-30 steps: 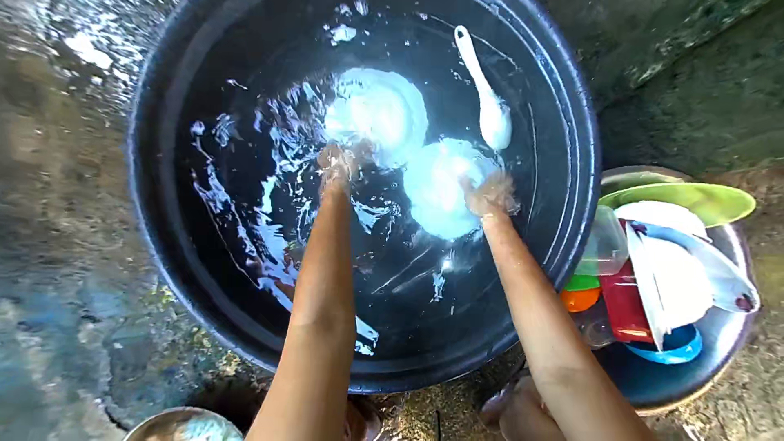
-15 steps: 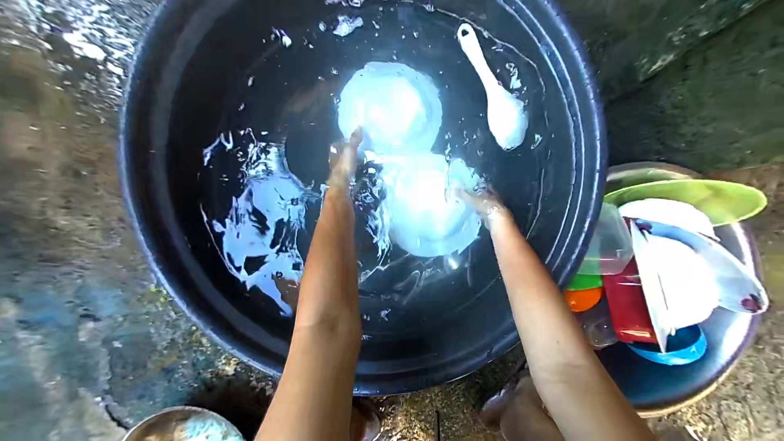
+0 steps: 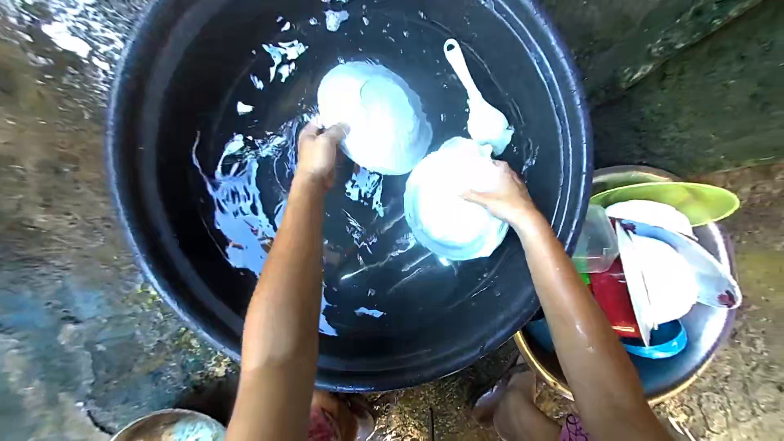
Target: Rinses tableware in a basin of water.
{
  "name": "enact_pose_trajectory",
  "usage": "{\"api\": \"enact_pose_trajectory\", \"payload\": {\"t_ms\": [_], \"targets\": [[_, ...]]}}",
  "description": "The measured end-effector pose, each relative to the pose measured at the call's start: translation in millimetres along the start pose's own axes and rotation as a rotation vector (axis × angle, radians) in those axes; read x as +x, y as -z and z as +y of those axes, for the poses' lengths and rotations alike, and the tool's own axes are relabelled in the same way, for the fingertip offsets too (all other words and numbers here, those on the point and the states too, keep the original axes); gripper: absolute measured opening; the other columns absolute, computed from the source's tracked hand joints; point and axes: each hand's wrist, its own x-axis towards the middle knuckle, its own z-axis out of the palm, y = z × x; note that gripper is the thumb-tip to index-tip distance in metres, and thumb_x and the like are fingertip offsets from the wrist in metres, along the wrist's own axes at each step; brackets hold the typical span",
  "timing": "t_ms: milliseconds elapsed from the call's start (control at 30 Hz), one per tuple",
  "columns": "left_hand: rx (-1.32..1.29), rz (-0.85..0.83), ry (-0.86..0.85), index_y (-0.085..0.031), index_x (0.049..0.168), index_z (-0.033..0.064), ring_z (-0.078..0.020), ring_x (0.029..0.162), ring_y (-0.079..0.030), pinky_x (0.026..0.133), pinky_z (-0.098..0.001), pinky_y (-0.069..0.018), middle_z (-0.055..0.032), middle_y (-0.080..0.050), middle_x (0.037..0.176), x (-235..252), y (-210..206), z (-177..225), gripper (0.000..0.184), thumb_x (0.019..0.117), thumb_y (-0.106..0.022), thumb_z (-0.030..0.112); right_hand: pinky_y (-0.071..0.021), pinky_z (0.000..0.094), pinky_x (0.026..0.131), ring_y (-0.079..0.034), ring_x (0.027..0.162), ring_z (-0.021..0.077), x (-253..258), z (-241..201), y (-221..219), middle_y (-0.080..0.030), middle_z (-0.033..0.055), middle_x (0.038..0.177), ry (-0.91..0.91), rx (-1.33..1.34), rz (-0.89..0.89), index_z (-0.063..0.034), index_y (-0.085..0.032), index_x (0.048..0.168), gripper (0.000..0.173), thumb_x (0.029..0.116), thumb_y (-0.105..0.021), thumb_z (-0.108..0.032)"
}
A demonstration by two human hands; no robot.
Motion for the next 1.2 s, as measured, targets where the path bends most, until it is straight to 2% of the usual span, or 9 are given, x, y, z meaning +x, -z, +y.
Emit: {"api": "enact_pose_trajectory", "payload": {"t_ms": [233,367,500,667,733,867,1033,1100,1200], "targets": [[0.422,-0.167,-0.244,-0.05,0.14,0.0026,-0.0157,0.101,-0.068,0.087,-0.0368,-0.0586,-0.0148,-0.062,0.127,-41,53,49,0.041,0.1046,-0.056,0.022,-0.0477,0.0658,0.095,-0.059,0.119,0.0455,-44,0,16,-0.056,0.0293,0.134,0.097,-0.088,0.065,0.0014,-0.044,0.143,0.086,0.077,-0.091,-0.029],[0.852,-0.306,-0.56,-0.062,0.122,-0.0104,-0.0472,0.096,-0.069,0.088,-0.0653,-0.0509,-0.0341,-0.068,0.107,-76,57,67,0.03,0.1034,-0.059,0.013,-0.0503,0.0665,0.089,-0.063,0.112,0.0481,-55,-4,14,-0.056,0.03,0.135,0.15,-0.171,0.064,0.0013,-0.047,0.142,0.082,0.0785,-0.09,-0.029],[1.045,-0.46,-0.71,-0.068,0.121,-0.0056,-0.0512,0.105,-0.069,0.091,-0.0676,-0.052,-0.0306,-0.069,0.117,-95,58,51,0.024,0.1038,-0.056,0.006,-0.0553,0.0631,0.076,-0.068,0.094,0.0482,-76,-11,7,-0.049,0.0297,0.143,0.247,-0.29,0.142,-0.0024,-0.043,0.152,0.086,0.082,-0.087,-0.024],[1.201,-0.513,-0.812,-0.071,0.114,-0.006,-0.052,0.102,-0.07,0.086,-0.0664,-0.0547,-0.0306,-0.071,0.113,-102,63,21,0.022,0.0995,-0.055,-0.004,-0.0519,0.0668,0.081,-0.067,0.101,0.0512,-101,-19,13,-0.062,0.0311,0.128,0.187,-0.373,0.085,0.0018,-0.044,0.147,0.076,0.0878,-0.082,-0.027],[1.226,-0.533,-0.713,-0.07,0.113,-0.0067,-0.0518,0.107,-0.068,0.092,-0.0668,-0.052,-0.031,-0.07,0.112,-100,61,13,0.019,0.0984,-0.059,-0.003,-0.0519,0.0674,0.083,-0.067,0.101,0.0509,-105,-15,15,-0.067,0.0306,0.115,0.214,-0.304,0.02,0.0012,-0.048,0.141,0.067,0.0894,-0.081,-0.026],[1.027,-0.57,-0.001,-0.056,0.143,-0.0004,-0.0503,0.143,-0.042,0.115,-0.0696,-0.0312,-0.0313,-0.046,0.152,-116,37,38,0.052,0.1079,-0.053,0.038,-0.0509,0.061,0.095,-0.066,0.111,0.0399,-106,-5,6,-0.067,0.0238,0.123,0.233,-0.025,-0.091,-0.0033,-0.057,0.14,0.058,0.0886,-0.081,-0.017],[0.315,-0.578,0.428,-0.03,0.161,0.0113,-0.0433,0.126,-0.06,0.097,-0.0629,-0.0513,-0.0244,-0.051,0.15,-156,-13,35,0.08,0.1057,-0.014,0.066,-0.055,0.0554,0.092,-0.068,0.107,0.0343,-124,-2,-29,-0.068,0.0194,0.121,0.365,0.014,-0.077,-0.0025,-0.067,0.126,0.04,0.0881,-0.075,-0.007],[0.136,-0.589,0.474,-0.03,0.16,0.0117,-0.038,0.121,-0.063,0.095,-0.0582,-0.0541,-0.0226,-0.055,0.144,-155,-32,22,0.076,0.1067,-0.017,0.064,-0.0508,0.0575,0.096,-0.069,0.106,0.0333,-132,-1,-44,-0.072,0.0169,0.113,0.504,-0.03,-0.106,-0.0038,-0.072,0.119,0.033,0.0864,-0.076,-0.008],[0.008,-0.405,0.449,-0.034,0.156,0.0087,-0.0278,0.106,-0.067,0.09,-0.0467,-0.0571,-0.021,-0.063,0.128,-146,-45,-6,0.052,0.1095,-0.049,0.026,-0.0347,0.0586,0.114,-0.057,0.13,0.0311,-123,-4,-38,-0.064,0.0144,0.136,0.44,-0.054,-0.376,-0.0084,-0.064,0.137,0.059,0.0914,-0.075,-0.045]]}}
